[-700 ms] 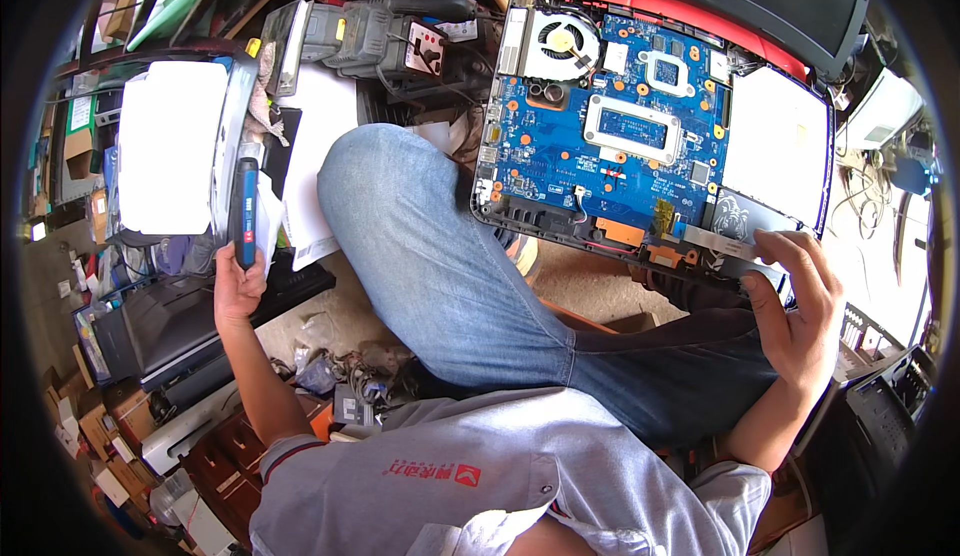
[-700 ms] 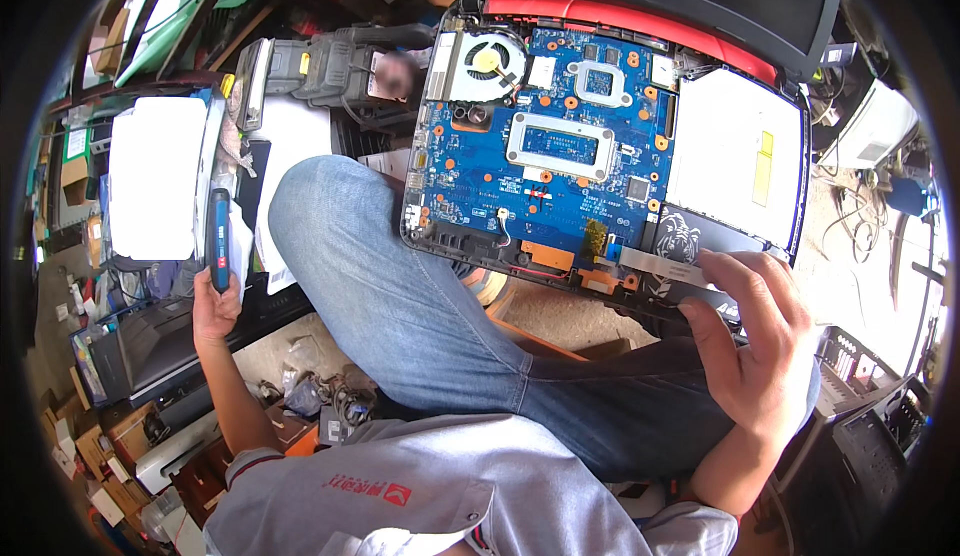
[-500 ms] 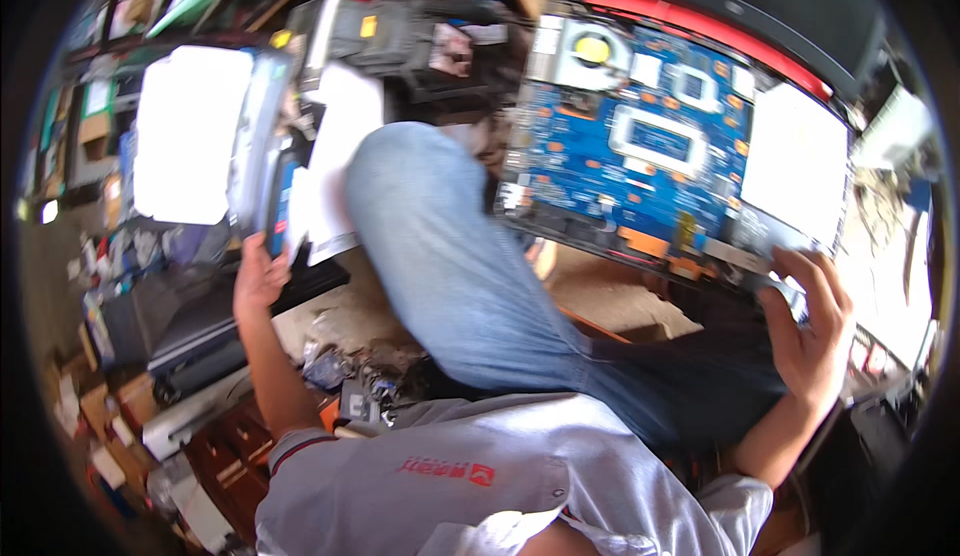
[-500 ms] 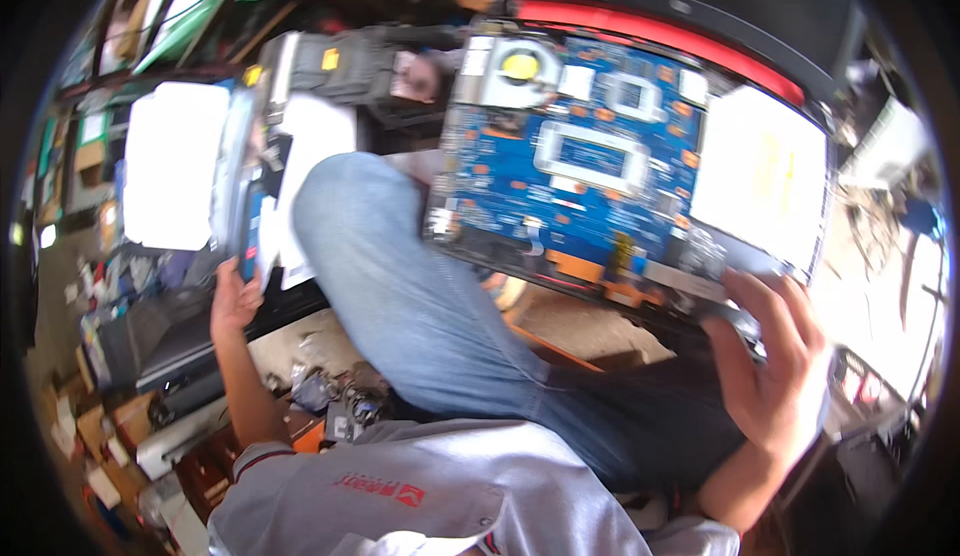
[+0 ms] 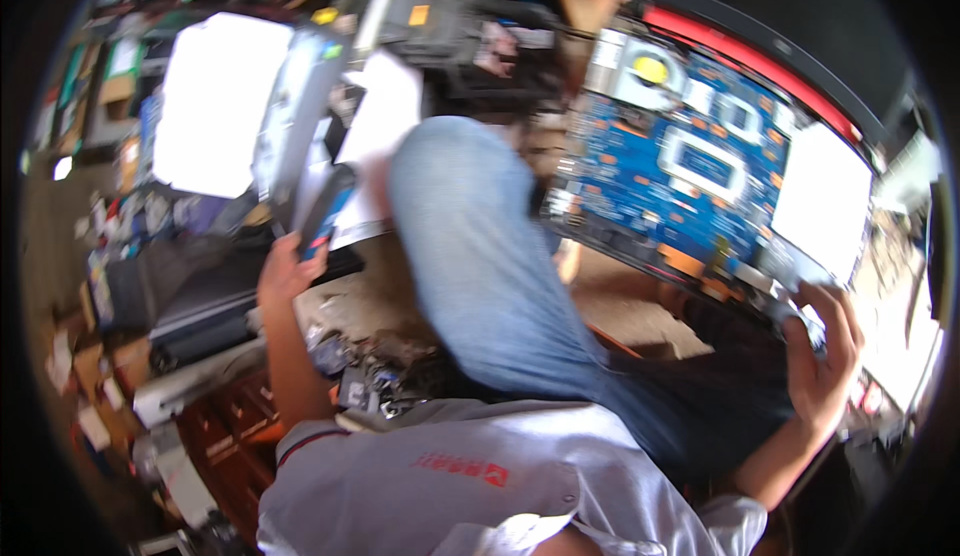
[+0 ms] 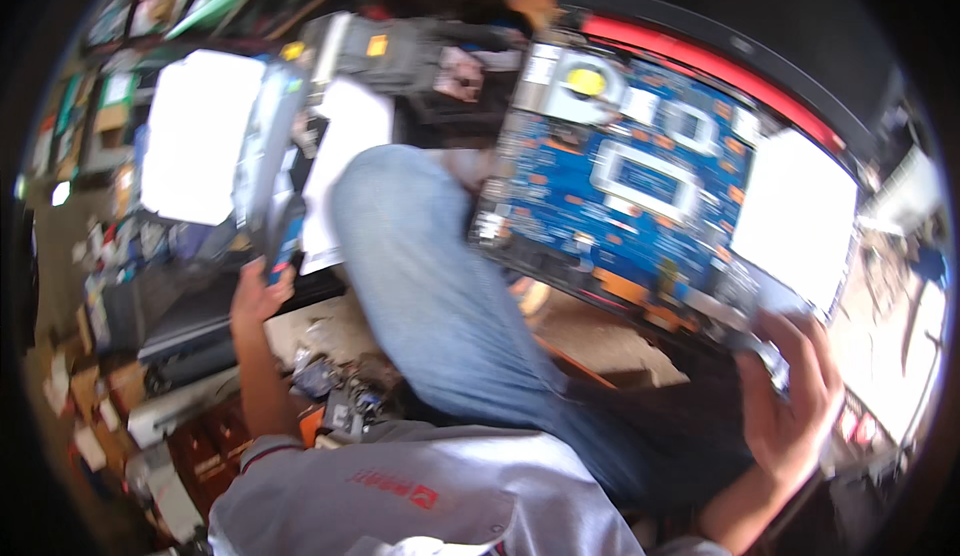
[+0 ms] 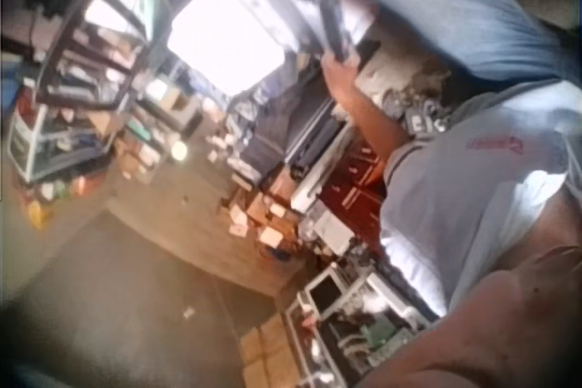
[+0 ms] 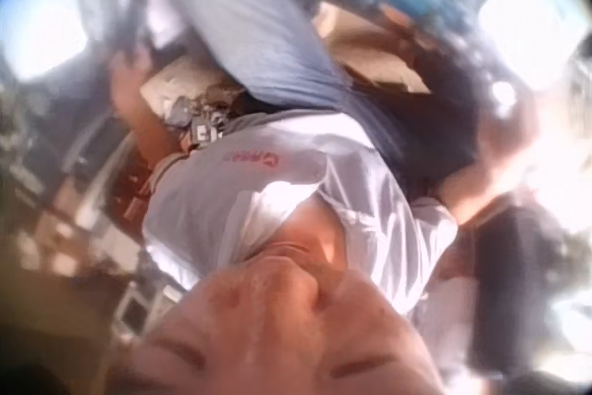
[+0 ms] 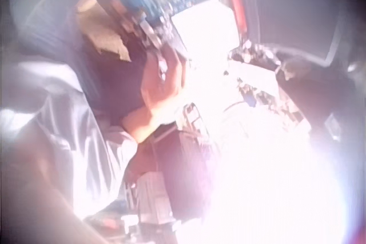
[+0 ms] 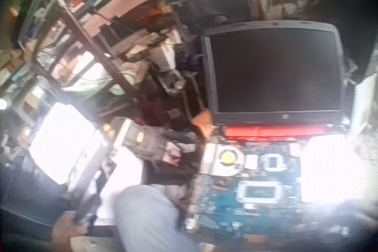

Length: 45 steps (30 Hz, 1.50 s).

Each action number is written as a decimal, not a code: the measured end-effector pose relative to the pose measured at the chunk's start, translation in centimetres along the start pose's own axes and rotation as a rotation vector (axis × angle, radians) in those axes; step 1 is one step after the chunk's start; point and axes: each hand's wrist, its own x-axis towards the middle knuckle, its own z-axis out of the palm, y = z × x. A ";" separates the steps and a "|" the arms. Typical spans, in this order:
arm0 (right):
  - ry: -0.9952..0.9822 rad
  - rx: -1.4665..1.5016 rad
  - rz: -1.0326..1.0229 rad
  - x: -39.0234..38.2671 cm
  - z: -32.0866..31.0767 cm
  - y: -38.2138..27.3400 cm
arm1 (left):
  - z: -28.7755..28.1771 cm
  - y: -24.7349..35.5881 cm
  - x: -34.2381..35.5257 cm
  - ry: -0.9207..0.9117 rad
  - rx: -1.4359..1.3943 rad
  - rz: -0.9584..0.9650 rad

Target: The person uses a power screwdriver to remove screws from a laptop motherboard and detaches internal components. They then remove the hard drive and battery from the laptop chassis.

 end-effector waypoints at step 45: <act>0.181 1.204 -0.040 -4.1 4.8 -3.1 | 40.1 -7.9 -10.4 -1.355 0.736 0.867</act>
